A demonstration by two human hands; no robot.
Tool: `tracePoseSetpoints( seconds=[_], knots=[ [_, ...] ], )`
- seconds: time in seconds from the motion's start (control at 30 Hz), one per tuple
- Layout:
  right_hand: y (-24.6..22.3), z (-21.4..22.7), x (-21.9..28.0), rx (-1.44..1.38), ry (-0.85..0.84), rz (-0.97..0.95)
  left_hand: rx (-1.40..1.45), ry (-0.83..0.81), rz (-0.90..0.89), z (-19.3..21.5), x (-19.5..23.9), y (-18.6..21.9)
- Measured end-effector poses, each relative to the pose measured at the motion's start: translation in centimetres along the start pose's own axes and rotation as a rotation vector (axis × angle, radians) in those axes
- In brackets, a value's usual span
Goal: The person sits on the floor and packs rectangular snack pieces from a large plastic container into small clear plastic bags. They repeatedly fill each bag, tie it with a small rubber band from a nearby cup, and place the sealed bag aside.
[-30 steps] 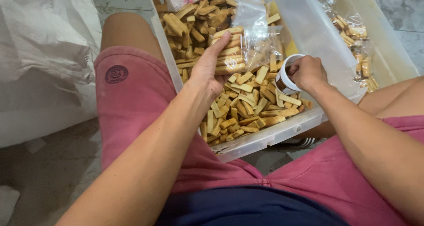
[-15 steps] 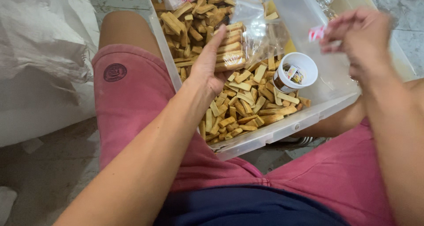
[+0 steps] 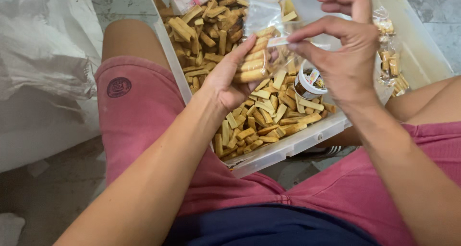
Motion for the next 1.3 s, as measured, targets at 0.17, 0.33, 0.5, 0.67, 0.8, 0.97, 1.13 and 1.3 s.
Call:
tracePoseSetpoints(
  seconds=[0.17,0.33,0.5,0.67,0.8,0.97,1.13,1.3],
  knots=[
    [0.3,-1.1,0.5,-0.003,-0.049,-0.017,-0.135,0.021,0.005,0.6,0.0,-0.3],
    [1.3,-1.2,0.9,0.039,-0.053,-0.061,-0.159,-0.015,0.011,0.4,0.0,-0.5],
    [2.3,-1.1,1.4,0.0,-0.113,-0.097,-0.135,-0.036,0.047,0.0,-0.1,-1.3],
    [3.3,-1.6,0.9,0.096,-0.237,-0.091,-0.258,0.007,0.081,0.6,0.1,-1.6],
    [8.1,0.5,-2.0,-0.073,-0.309,-0.531,-0.574,0.192,0.137,2.4,0.5,-1.7],
    [13.9,8.0,-4.3,0.041,-0.097,-0.721,-0.834,0.068,-0.109,0.5,-1.0,0.7],
    [17.8,8.6,-3.2,0.153,-0.095,-0.739,-0.802,-0.263,-0.329,-5.1,-4.4,3.7],
    [17.7,6.8,-1.5,0.292,-0.213,-0.693,-0.959,-0.405,-0.393,-7.9,-7.3,3.8]
  ],
)
Point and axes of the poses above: each hand's wrist, its own x-axis away from the middle knuckle, its own z-axis out of the back of the hand, y = z × x, the point moved 7 cm from there along -x, towards the middle knuckle, and after that the axes turned 11 degrees about -z, right-handed, at the moved point
